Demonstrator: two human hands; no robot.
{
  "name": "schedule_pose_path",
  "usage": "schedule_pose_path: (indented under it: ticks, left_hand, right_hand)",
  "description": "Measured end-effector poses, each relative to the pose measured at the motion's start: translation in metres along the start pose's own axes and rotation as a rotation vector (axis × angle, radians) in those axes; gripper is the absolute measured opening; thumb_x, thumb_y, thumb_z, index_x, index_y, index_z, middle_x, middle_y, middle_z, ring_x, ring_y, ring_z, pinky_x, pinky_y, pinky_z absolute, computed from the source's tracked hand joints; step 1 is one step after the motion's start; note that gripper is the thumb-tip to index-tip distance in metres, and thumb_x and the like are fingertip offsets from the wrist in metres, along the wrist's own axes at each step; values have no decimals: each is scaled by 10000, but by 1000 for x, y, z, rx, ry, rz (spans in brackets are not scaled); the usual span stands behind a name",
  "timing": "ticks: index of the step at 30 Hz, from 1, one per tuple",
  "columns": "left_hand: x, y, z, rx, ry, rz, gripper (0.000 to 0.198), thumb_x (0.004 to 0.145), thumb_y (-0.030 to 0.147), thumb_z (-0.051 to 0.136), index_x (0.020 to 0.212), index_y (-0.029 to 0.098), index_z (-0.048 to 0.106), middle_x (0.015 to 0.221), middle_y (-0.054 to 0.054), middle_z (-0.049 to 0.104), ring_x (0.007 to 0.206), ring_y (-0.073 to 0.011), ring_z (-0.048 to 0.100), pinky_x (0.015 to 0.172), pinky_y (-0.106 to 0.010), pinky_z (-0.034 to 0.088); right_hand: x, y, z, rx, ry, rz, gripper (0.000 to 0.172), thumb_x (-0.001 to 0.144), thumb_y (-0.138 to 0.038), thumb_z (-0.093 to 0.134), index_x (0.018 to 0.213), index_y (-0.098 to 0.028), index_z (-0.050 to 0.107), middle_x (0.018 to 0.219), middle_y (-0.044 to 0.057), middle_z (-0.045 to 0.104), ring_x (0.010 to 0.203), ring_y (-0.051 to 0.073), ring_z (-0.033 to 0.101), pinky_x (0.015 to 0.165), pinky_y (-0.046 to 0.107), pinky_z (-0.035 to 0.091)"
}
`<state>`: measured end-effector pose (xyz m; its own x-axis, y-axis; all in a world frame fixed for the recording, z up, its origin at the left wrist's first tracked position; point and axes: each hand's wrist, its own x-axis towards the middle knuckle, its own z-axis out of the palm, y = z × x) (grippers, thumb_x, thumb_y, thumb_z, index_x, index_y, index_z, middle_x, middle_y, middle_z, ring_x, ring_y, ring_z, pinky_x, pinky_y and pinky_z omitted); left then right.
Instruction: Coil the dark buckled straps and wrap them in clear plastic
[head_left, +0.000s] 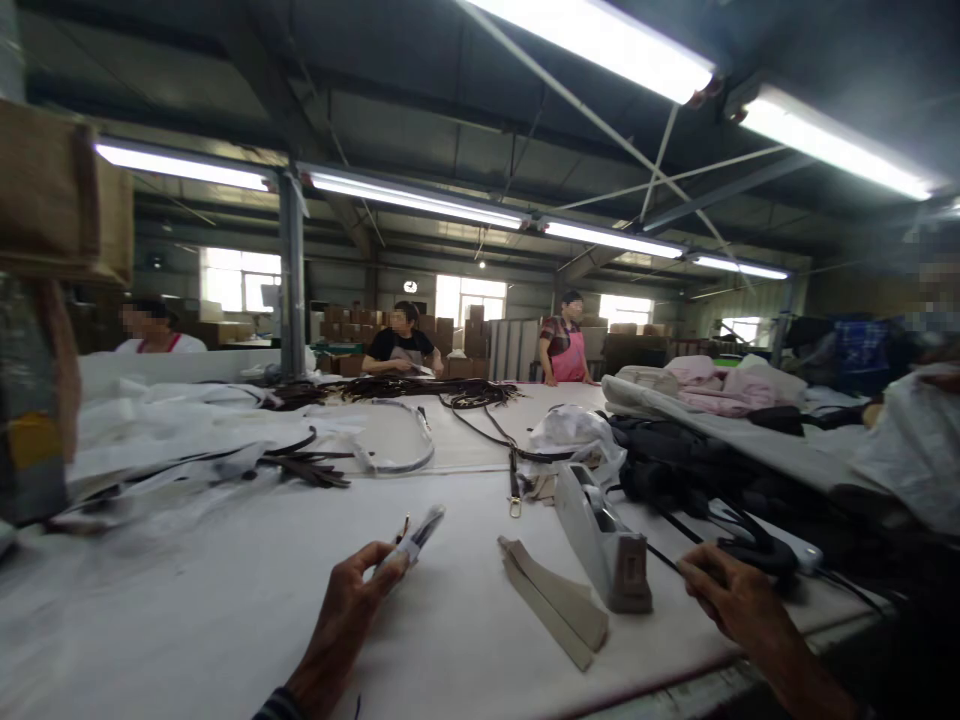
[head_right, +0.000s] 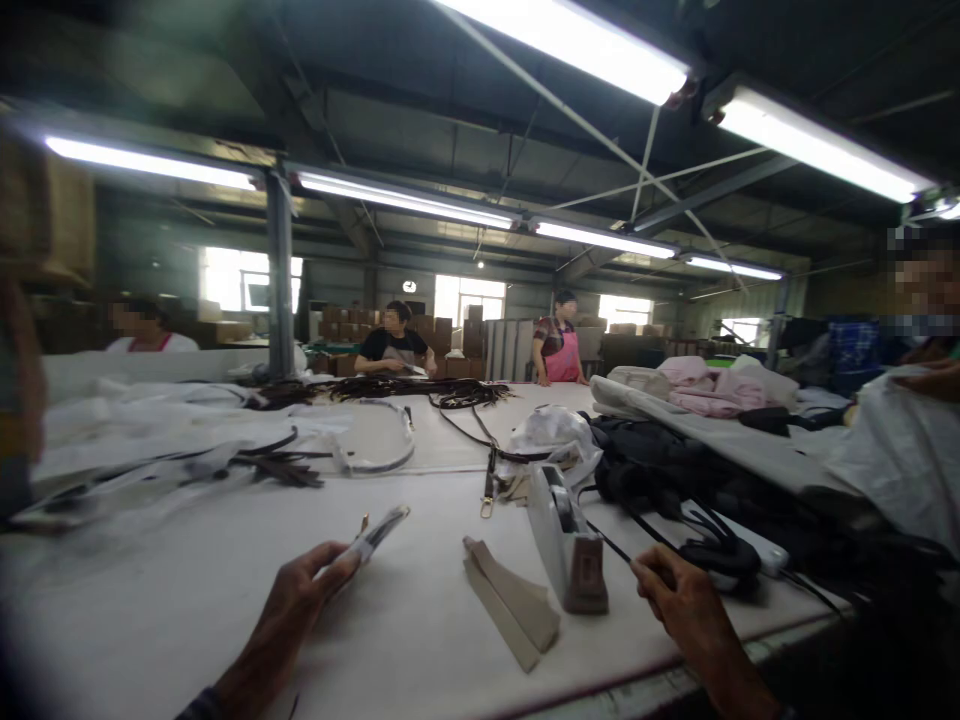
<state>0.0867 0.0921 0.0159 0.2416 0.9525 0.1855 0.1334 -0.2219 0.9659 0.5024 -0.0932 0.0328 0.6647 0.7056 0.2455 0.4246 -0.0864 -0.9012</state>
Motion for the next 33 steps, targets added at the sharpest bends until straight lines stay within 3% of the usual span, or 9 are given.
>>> schedule_pose_path:
  ticks: [2,4,10,13,15,18,24,33]
  left_hand:
    - [-2,2,2,-20,5,3,495,786,657,641,838,171,714,753,-1,582,759,-212,471,690,-297,332]
    - [-4,4,3,-45,7,-1,470,785,628,651,827,164,706,722,10,546,722,-188,432,666,-289,305]
    - [-5,3,3,-86,5,10,376,788,538,671,797,162,672,687,33,499,691,-155,389,653,-279,283]
    - [-5,0,2,-89,27,12,362,798,528,674,779,167,661,671,38,499,679,-151,401,658,-278,308]
    - [-4,0,2,-87,45,24,362,799,526,676,764,166,661,684,29,532,690,-159,433,674,-284,334]
    - [-4,1,2,-71,73,45,345,805,507,667,757,166,674,719,7,595,739,-188,497,706,-295,370]
    - [-4,6,2,-13,121,70,306,783,465,662,765,161,702,794,-36,670,863,-258,576,781,-330,403]
    - [-4,6,1,-22,114,81,289,771,450,658,740,167,708,772,-28,661,847,-248,569,768,-319,395]
  right_hand:
    - [-11,-19,9,34,-37,10,453,622,-627,707,625,-211,530,462,-61,372,423,80,280,421,226,183]
    - [-27,-47,33,116,-186,16,483,646,-643,746,668,-211,530,492,-65,391,427,74,277,420,223,174]
    - [-76,-123,164,470,-670,14,415,831,-534,742,748,-186,531,647,-29,536,501,65,370,450,210,210]
    - [-85,-133,222,576,-743,66,402,815,-506,767,762,-176,543,663,-19,558,512,63,403,451,198,214]
    - [-85,-133,247,617,-739,103,420,792,-516,784,765,-174,541,666,-17,563,506,60,411,446,191,208]
    - [-83,-129,264,637,-719,120,432,773,-521,798,764,-171,545,655,-20,562,488,54,400,438,186,195]
    - [-80,-129,267,593,-676,149,454,741,-534,813,733,-163,551,613,-26,552,456,41,370,426,183,174]
    - [-78,-118,274,637,-690,236,523,652,-563,871,726,-169,534,569,-44,537,421,28,351,407,174,168]
